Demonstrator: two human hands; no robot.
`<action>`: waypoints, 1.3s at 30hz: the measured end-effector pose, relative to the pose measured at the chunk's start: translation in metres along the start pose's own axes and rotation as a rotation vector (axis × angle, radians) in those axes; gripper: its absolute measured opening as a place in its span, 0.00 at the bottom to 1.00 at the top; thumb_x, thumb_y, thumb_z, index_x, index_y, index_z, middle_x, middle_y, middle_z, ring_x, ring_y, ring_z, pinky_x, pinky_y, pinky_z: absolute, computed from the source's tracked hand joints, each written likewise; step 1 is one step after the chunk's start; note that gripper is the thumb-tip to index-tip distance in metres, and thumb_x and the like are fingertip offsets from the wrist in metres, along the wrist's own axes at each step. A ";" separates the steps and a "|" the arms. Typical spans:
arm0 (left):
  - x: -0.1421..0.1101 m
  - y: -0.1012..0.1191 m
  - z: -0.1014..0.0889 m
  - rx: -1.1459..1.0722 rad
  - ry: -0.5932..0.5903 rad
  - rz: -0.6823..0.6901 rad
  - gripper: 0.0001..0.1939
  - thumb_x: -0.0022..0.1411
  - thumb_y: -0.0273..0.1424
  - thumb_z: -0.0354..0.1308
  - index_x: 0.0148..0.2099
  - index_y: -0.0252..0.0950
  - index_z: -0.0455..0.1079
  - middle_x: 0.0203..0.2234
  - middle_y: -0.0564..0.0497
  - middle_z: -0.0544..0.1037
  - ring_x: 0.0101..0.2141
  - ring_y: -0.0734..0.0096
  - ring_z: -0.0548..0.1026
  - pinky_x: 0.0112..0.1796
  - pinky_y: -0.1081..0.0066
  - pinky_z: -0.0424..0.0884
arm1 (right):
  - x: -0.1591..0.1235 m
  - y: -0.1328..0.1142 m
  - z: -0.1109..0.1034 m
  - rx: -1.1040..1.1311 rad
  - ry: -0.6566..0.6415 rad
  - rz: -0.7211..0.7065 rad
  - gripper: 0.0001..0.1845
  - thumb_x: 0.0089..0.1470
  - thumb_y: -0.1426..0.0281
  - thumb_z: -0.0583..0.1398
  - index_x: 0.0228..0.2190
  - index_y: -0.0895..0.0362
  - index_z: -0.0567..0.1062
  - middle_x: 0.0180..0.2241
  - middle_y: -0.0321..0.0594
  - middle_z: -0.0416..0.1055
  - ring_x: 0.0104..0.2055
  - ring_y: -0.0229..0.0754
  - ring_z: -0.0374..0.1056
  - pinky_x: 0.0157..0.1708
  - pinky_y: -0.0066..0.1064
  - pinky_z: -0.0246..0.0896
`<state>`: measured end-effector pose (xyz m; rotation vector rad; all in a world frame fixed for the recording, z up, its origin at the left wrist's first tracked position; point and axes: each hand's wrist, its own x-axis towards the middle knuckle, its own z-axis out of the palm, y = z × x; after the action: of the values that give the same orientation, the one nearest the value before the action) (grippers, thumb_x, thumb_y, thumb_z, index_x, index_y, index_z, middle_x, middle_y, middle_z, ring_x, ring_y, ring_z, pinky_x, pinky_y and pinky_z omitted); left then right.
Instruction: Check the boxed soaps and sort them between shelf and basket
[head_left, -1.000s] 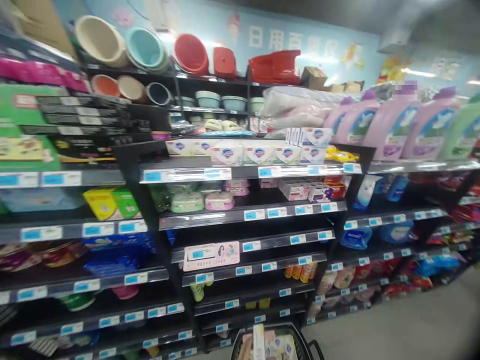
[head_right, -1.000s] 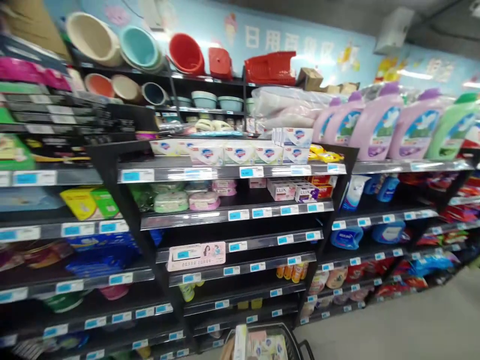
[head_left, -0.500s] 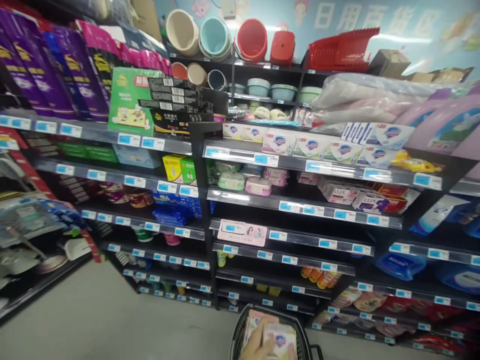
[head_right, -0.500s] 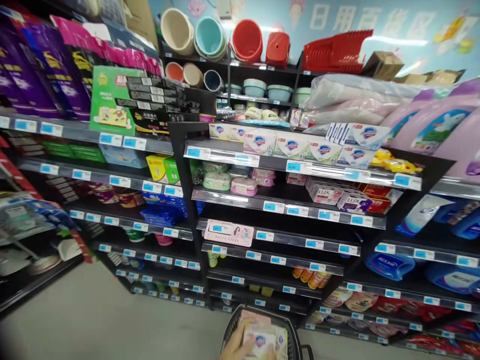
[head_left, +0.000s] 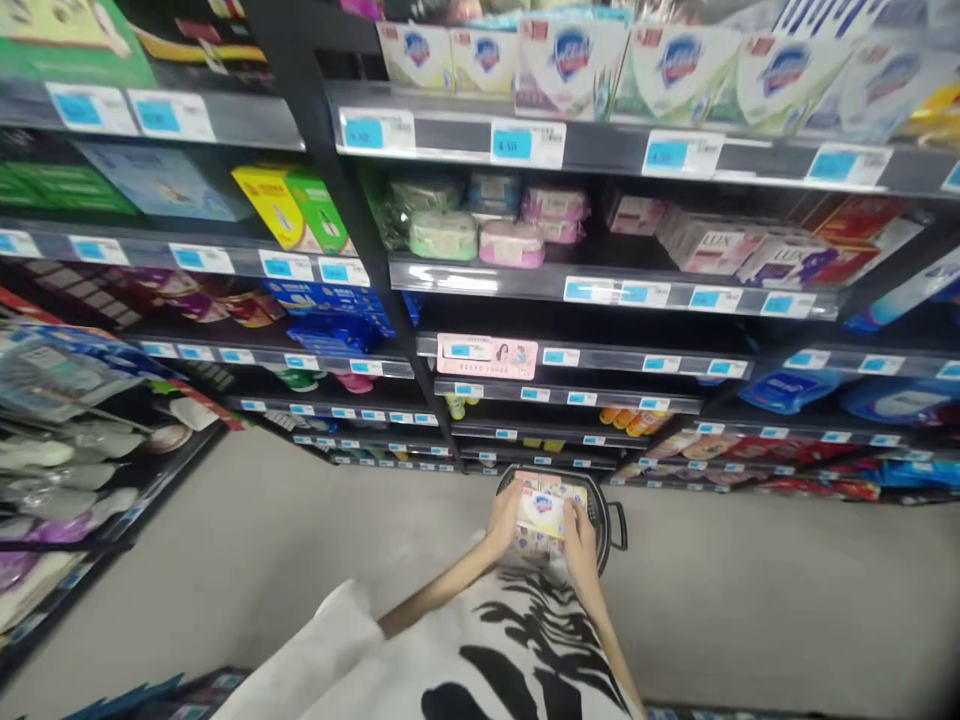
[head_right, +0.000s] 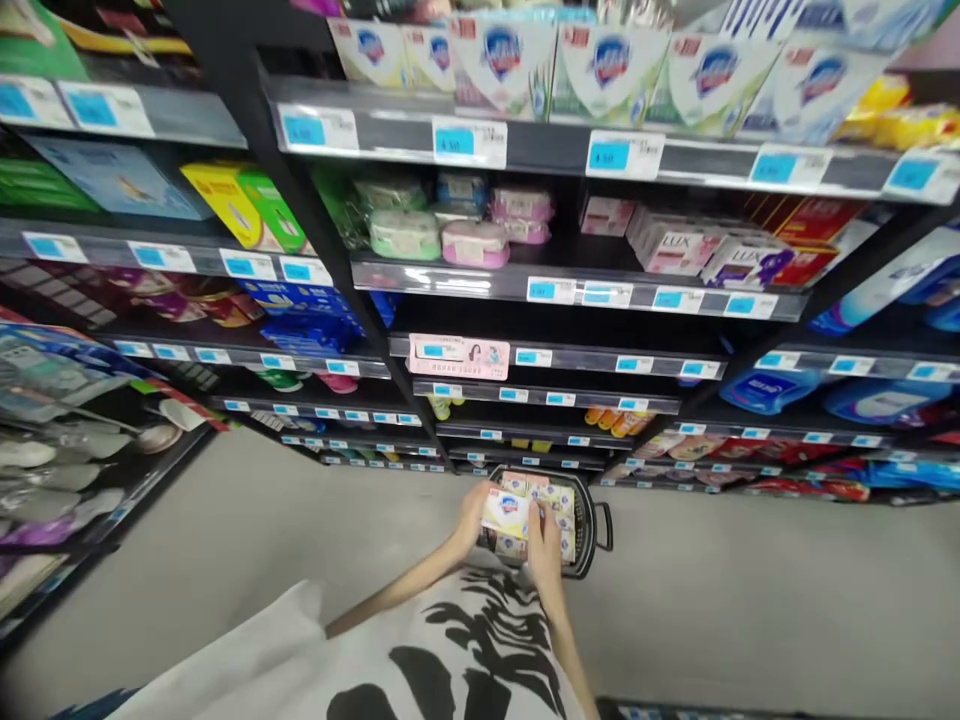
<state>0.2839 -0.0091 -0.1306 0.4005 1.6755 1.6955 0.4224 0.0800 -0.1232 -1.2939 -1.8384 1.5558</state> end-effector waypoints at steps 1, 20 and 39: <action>-0.002 0.006 -0.002 0.018 -0.009 0.038 0.34 0.64 0.61 0.52 0.38 0.33 0.77 0.31 0.46 0.81 0.31 0.63 0.76 0.36 0.67 0.70 | -0.002 -0.006 0.001 0.000 0.024 -0.016 0.36 0.59 0.37 0.52 0.43 0.55 0.76 0.36 0.46 0.80 0.39 0.54 0.75 0.37 0.39 0.68; -0.015 0.012 -0.003 -0.025 -0.023 0.166 0.29 0.68 0.55 0.51 0.38 0.35 0.78 0.32 0.46 0.81 0.33 0.63 0.76 0.36 0.67 0.69 | -0.016 -0.013 0.009 0.199 0.096 -0.193 0.22 0.65 0.49 0.56 0.43 0.54 0.73 0.34 0.39 0.75 0.32 0.44 0.68 0.33 0.34 0.63; -0.013 0.007 0.006 0.055 -0.260 -0.120 0.33 0.67 0.61 0.51 0.48 0.34 0.74 0.36 0.45 0.82 0.31 0.63 0.79 0.30 0.68 0.75 | -0.010 0.000 0.009 0.190 0.388 -0.481 0.23 0.68 0.55 0.48 0.35 0.54 0.76 0.33 0.43 0.74 0.36 0.49 0.71 0.39 0.41 0.66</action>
<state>0.2951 -0.0121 -0.1201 0.5129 1.5254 1.4461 0.4199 0.0667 -0.1241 -0.9001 -1.5608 1.1008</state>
